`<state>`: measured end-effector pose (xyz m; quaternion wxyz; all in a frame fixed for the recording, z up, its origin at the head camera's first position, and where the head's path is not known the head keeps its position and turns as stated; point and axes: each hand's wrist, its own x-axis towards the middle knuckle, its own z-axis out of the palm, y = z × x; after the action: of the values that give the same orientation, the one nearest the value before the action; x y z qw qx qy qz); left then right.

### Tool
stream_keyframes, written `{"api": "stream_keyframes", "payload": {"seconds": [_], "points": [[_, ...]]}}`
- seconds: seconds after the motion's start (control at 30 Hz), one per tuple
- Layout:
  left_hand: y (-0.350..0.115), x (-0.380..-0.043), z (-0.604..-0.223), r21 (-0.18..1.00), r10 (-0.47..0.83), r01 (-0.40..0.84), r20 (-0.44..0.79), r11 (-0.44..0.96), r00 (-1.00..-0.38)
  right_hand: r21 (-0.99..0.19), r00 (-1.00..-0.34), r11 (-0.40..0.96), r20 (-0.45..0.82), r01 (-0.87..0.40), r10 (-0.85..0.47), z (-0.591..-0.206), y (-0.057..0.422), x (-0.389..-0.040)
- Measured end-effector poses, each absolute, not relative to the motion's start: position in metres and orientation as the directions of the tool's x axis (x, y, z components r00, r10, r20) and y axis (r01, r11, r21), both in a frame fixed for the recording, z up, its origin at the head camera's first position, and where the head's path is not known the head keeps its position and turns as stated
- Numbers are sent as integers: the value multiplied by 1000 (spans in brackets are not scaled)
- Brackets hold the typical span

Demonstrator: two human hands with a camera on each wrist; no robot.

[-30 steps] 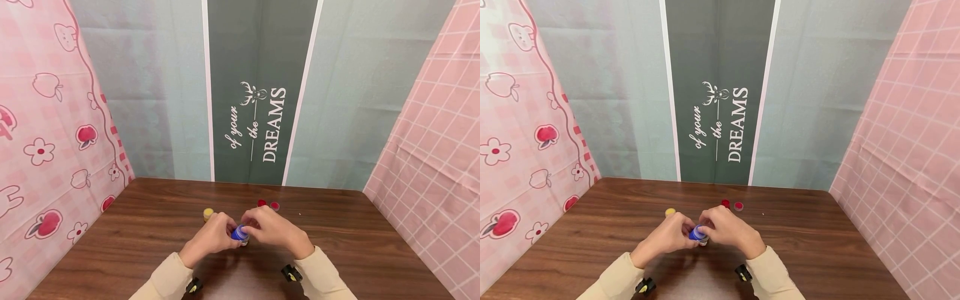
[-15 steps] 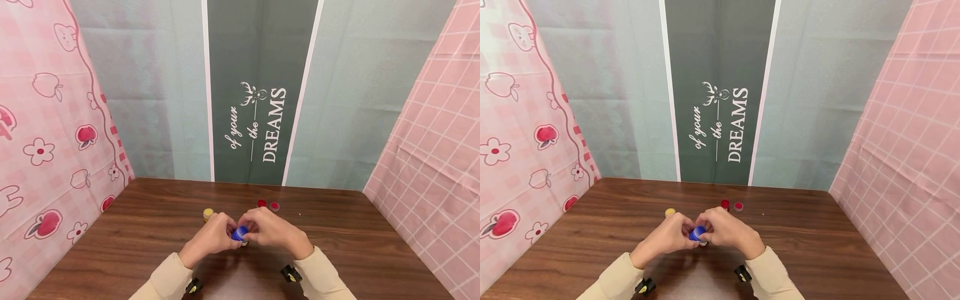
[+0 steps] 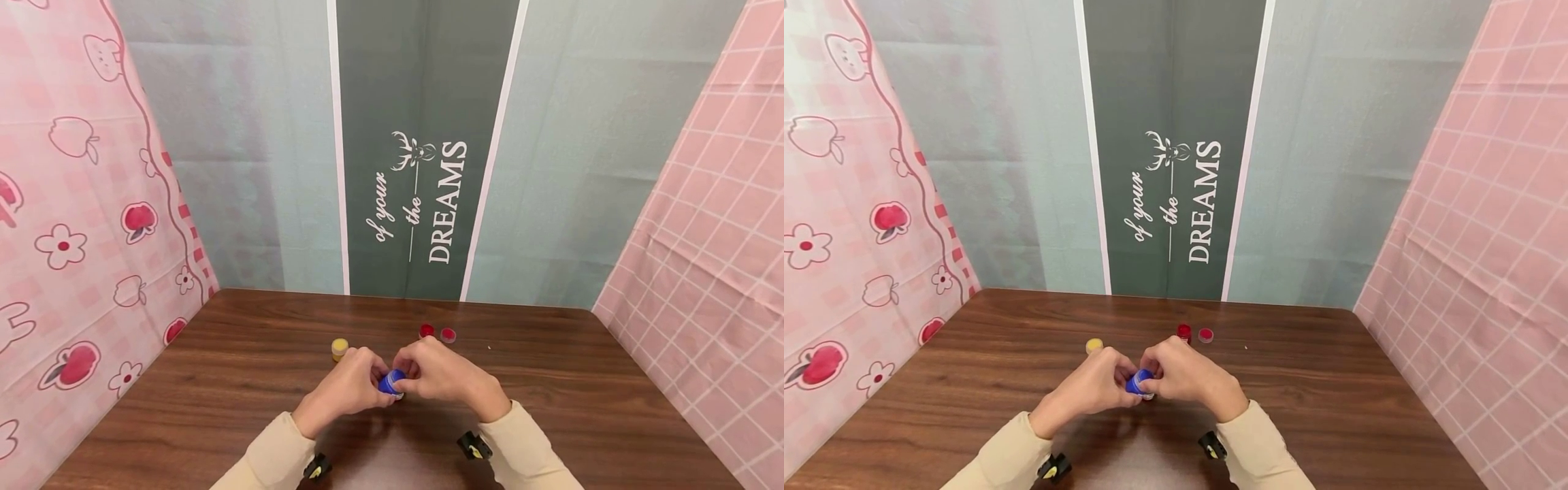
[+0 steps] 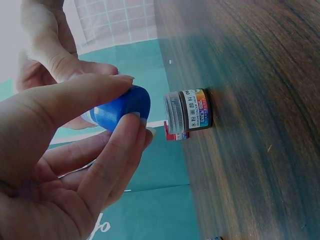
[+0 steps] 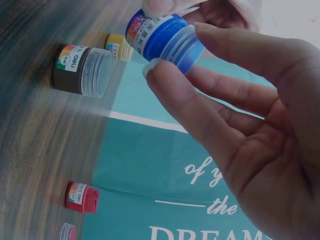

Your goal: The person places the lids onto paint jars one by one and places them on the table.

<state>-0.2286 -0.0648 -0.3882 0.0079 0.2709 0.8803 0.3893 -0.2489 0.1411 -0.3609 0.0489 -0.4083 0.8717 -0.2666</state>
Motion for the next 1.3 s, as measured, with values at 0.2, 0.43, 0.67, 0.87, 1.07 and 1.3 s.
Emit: {"api": "stream_keyframes", "payload": {"seconds": [0.2, 0.43, 0.67, 0.87, 1.07, 1.3], "points": [[-66, -228, -388, 685, 492, 483, 206, 545, -846, -492, -666, 536, 128, -686, -735, -361, 141, -249], [-67, -229, -389, 678, 483, 482, 209, 555, -851, -501, -670, 534, 134, -681, -730, -357, 148, -248], [-68, -229, -389, 678, 486, 487, 213, 551, -847, -534, -631, 480, 136, -696, -764, -358, 147, -250], [-67, -228, -389, 689, 489, 486, 215, 538, -846, -546, -594, 431, 159, -718, -788, -361, 143, -248], [-67, -226, -388, 686, 485, 482, 211, 545, -849, -540, -608, 447, 160, -714, -778, -362, 141, -247], [-66, -227, -388, 690, 492, 483, 207, 539, -845, -487, -637, 501, 160, -715, -754, -361, 140, -248]]}}
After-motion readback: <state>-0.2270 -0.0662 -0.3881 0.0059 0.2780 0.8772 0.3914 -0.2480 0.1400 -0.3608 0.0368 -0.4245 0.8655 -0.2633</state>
